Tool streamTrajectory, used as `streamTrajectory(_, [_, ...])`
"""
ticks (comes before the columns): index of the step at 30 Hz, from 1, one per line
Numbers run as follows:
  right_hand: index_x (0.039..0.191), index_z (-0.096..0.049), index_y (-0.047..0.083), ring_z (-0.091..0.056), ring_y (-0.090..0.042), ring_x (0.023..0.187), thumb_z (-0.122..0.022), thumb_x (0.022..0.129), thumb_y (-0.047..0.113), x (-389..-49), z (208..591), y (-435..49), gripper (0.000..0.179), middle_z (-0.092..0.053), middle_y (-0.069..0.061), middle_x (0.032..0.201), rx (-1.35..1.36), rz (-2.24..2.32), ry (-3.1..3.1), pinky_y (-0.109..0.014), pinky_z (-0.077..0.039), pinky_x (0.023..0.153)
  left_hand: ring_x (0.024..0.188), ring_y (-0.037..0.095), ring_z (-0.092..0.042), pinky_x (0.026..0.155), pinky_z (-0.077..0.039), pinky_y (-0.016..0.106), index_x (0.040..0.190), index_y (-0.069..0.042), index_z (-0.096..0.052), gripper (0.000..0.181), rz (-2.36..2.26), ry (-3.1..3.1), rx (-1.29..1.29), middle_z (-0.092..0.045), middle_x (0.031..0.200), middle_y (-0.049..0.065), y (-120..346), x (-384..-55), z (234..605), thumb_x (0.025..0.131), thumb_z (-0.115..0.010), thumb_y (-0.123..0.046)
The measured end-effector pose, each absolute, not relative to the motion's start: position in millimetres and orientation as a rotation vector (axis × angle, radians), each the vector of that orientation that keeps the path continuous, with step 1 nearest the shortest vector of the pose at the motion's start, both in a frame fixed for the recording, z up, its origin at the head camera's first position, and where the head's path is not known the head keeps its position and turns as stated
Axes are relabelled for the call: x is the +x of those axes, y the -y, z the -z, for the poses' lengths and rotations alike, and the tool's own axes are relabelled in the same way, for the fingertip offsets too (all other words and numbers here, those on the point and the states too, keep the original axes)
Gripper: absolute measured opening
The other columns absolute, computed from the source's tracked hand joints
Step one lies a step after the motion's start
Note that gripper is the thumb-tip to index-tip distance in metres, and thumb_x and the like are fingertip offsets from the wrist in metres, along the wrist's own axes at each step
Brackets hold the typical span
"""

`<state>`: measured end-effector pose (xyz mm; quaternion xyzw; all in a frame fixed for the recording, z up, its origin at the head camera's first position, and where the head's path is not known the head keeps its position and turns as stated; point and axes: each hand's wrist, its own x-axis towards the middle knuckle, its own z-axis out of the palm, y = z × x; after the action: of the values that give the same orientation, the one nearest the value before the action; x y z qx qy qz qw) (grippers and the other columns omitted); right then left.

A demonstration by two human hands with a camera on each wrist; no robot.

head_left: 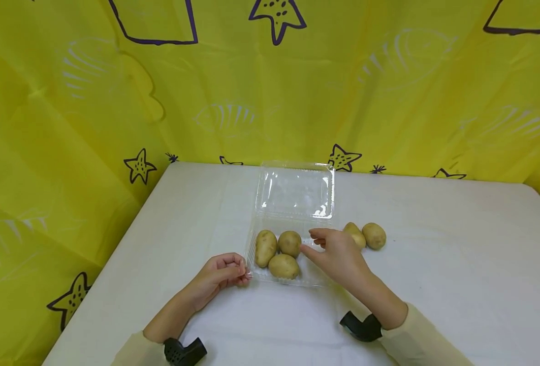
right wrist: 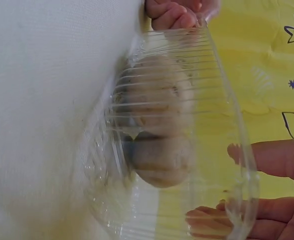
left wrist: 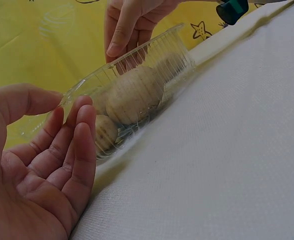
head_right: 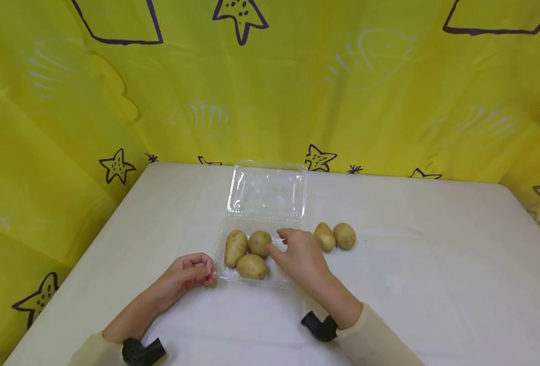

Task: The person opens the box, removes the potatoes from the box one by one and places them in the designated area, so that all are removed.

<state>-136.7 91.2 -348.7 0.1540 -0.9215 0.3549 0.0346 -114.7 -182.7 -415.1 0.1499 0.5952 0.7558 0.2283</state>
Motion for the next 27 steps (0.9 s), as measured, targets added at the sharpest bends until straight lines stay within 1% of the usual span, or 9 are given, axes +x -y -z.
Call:
streamTrajectory(5, [0.103,-0.065,-0.005,-0.064,-0.026,0.083,-0.072,0.079,0.023,-141.2,354.6,-85.2,0.038,-0.067,-0.014,0.097,0.488,-1.091,2.838,-0.036,-0.052,0.070,0.082,0.013,-0.061,0.075,-0.050,0.025,0.088,-0.005,-0.055,0.005,-2.080,-1.640,0.414,-0.061,0.088,0.006,183.1,-114.8,415.0,0.091,-0.051,-0.005])
streamTrajectory(10, [0.102,-0.067,-0.003,-0.063,-0.024,0.084,-0.072,0.079,0.027,-145.6,358.1,-78.3,0.038,-0.067,-0.013,0.096,0.445,-1.106,2.888,-0.036,-0.052,0.071,0.081,0.013,-0.061,0.075,-0.050,0.025,0.088,-0.005,-0.055,0.005,-2.080,-1.641,0.404,-0.061,0.088,0.005,183.3,-115.1,414.8,0.091,-0.051,-0.005])
streamTrajectory(12, [0.099,-0.068,0.000,-0.062,-0.021,0.080,-0.072,0.078,0.028,-147.2,359.3,-75.7,0.035,-0.067,-0.009,0.091,0.428,-1.109,2.898,-0.034,-0.050,0.068,0.081,0.013,-0.061,0.075,-0.050,0.025,0.088,-0.005,-0.055,0.005,-2.079,-1.642,0.400,-0.061,0.088,0.006,183.2,-115.0,414.7,0.091,-0.051,-0.005])
streamTrajectory(15, [0.088,-0.068,0.004,-0.057,-0.018,0.071,-0.072,0.078,0.027,-148.8,361.4,-72.4,0.026,-0.064,-0.005,0.078,0.428,-1.117,2.906,-0.031,-0.046,0.060,0.081,0.013,-0.061,0.075,-0.050,0.025,0.088,-0.005,-0.055,0.005,-2.079,-1.643,0.396,-0.061,0.088,0.006,183.1,-114.7,414.6,0.091,-0.051,-0.005])
streamTrajectory(17, [0.084,-0.067,0.005,-0.055,-0.018,0.070,-0.073,0.077,0.028,-149.9,362.6,-70.4,0.024,-0.062,-0.003,0.075,0.426,-1.124,2.907,-0.031,-0.045,0.059,0.081,0.013,-0.061,0.075,-0.050,0.025,0.088,-0.005,-0.055,0.005,-2.079,-1.641,0.398,-0.061,0.088,0.006,182.9,-114.8,414.5,0.091,-0.051,-0.005])
streamTrajectory(21, [0.088,-0.067,0.001,-0.058,-0.021,0.077,-0.073,0.077,0.027,-151.5,364.3,-68.8,0.028,-0.064,-0.007,0.082,0.420,-1.113,2.907,-0.034,-0.048,0.065,0.081,0.013,-0.061,0.076,-0.050,0.025,0.088,-0.005,-0.055,0.006,-2.082,-1.635,0.403,-0.061,0.088,0.006,182.6,-114.9,414.8,0.091,-0.051,-0.005])
streamTrajectory(22, [0.086,-0.066,0.000,-0.058,-0.020,0.075,-0.073,0.077,0.026,-151.9,364.6,-68.7,0.028,-0.063,-0.007,0.080,0.423,-1.111,2.908,-0.034,-0.047,0.063,0.081,0.013,-0.061,0.076,-0.050,0.025,0.088,-0.005,-0.055,0.006,-2.082,-1.635,0.405,-0.061,0.088,0.006,182.5,-114.8,414.8,0.091,-0.050,-0.004])
streamTrajectory(24, [0.077,-0.063,0.002,-0.054,-0.017,0.067,-0.073,0.077,0.026,-152.8,365.0,-68.1,0.026,-0.059,-0.004,0.071,0.425,-1.109,2.912,-0.031,-0.044,0.057,0.082,0.013,-0.061,0.076,-0.050,0.025,0.088,-0.005,-0.055,0.006,-2.083,-1.634,0.405,-0.061,0.088,0.006,182.4,-114.8,414.9,0.091,-0.050,-0.004])
streamTrajectory(27, [0.061,-0.050,0.008,-0.040,-0.011,0.054,-0.072,0.077,0.027,-154.1,365.5,-66.7,0.033,-0.042,0.002,0.055,0.435,-1.120,2.919,-0.025,-0.032,0.048,0.081,0.013,-0.061,0.075,-0.050,0.025,0.088,-0.005,-0.055,0.006,-2.083,-1.635,0.404,-0.061,0.088,0.005,182.6,-114.8,414.8,0.091,-0.050,-0.004])
